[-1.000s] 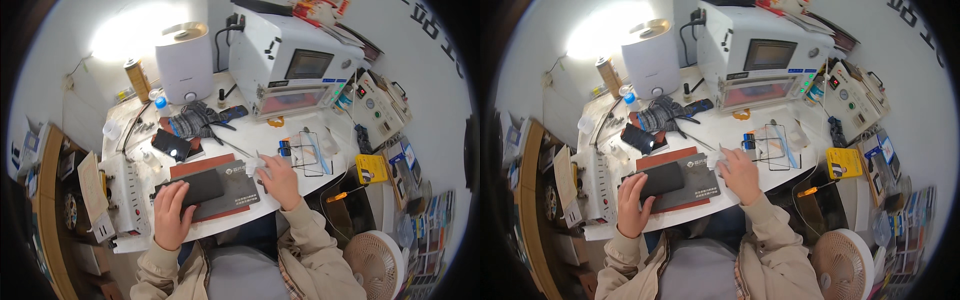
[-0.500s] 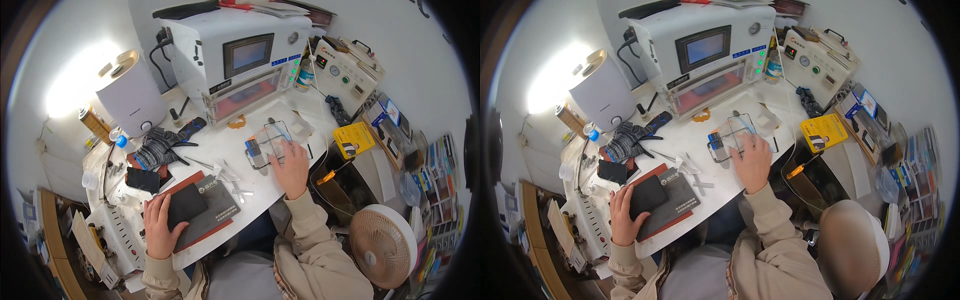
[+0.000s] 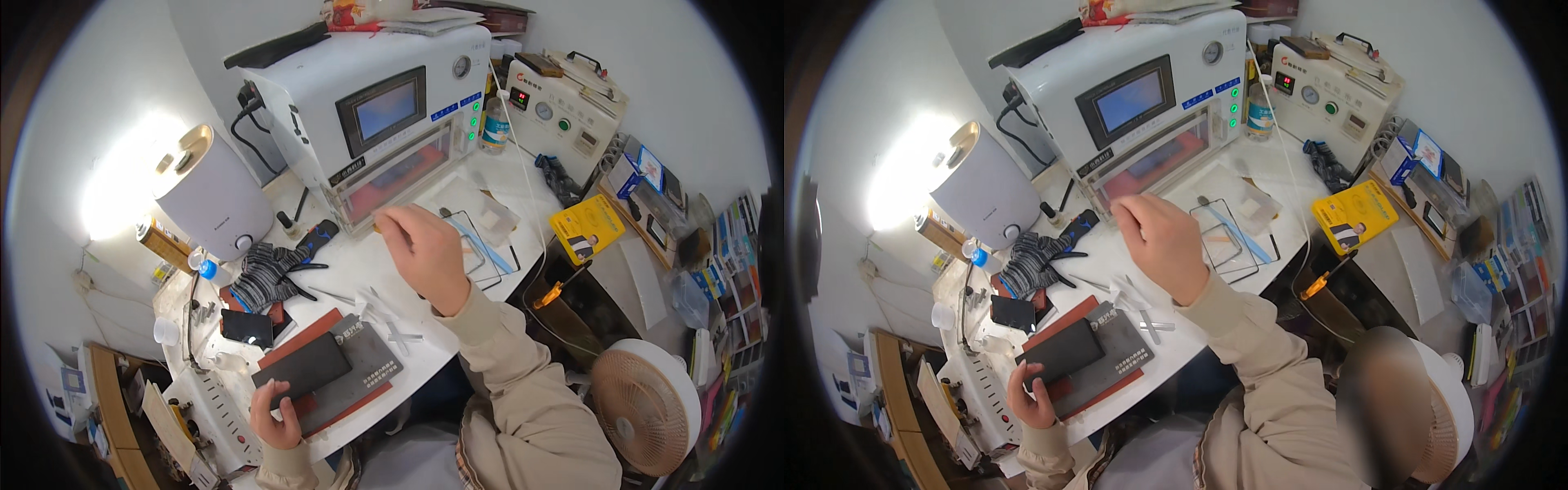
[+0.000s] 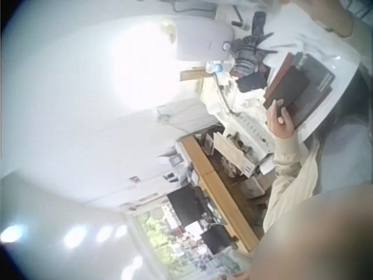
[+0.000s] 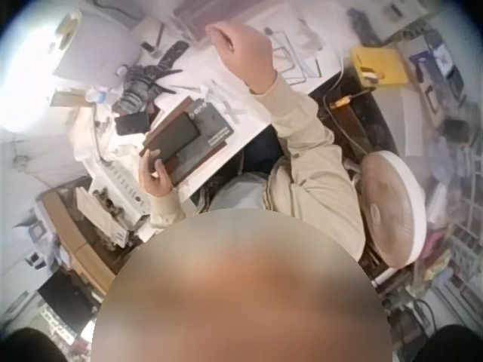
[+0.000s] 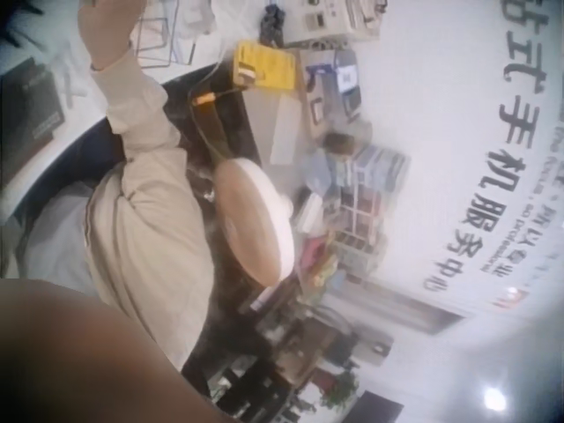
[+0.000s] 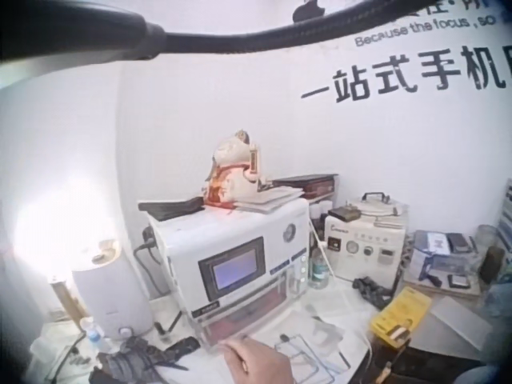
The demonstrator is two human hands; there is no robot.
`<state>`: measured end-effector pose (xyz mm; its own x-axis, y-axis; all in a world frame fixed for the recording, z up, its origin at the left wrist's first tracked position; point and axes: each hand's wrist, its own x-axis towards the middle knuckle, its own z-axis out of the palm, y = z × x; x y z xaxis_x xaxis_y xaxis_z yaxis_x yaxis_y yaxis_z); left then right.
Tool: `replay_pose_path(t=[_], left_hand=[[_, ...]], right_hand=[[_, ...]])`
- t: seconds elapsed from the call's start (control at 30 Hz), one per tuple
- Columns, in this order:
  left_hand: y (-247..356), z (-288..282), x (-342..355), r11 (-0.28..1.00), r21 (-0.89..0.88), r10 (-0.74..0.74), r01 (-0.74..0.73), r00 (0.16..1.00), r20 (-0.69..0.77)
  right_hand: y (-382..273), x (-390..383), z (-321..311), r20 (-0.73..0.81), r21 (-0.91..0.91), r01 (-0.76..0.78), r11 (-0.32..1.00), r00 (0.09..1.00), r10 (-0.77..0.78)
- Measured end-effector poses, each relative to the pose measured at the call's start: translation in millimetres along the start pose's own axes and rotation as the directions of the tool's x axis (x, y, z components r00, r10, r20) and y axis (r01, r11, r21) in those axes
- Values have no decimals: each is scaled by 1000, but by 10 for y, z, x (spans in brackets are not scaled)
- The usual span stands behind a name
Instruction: The person removes a protective film from a smartphone screen and places the device into a vacuum pressure machine. They then operate the machine's touchscreen interface to initiate a process.
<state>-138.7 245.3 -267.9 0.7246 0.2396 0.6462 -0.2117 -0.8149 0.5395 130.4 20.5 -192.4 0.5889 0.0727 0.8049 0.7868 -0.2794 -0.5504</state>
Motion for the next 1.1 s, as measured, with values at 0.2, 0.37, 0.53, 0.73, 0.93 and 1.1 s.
replay_pose_path(t=[0.2,0.37,0.53,0.73,0.93,1.1], left_hand=[[-88,-3,-164,993,-87,69,-81,989,-134],[-91,15,-160,984,23,180,-179,973,-146],[-137,37,-218,971,-69,215,-227,965,-150],[21,113,-124,990,-129,20,-47,979,-203],[416,62,383,937,-183,-293,298,954,55],[409,221,730,779,-444,-471,443,880,52]], right_hand=[[-36,453,248,-64,176,-203,963,974,217],[76,316,506,-150,294,-109,950,976,159],[124,110,627,-86,270,90,959,994,-69],[25,20,595,673,690,-724,-1,641,369],[-192,-136,627,920,389,-873,-296,383,80],[-297,-292,661,971,221,-947,-233,237,-41]])
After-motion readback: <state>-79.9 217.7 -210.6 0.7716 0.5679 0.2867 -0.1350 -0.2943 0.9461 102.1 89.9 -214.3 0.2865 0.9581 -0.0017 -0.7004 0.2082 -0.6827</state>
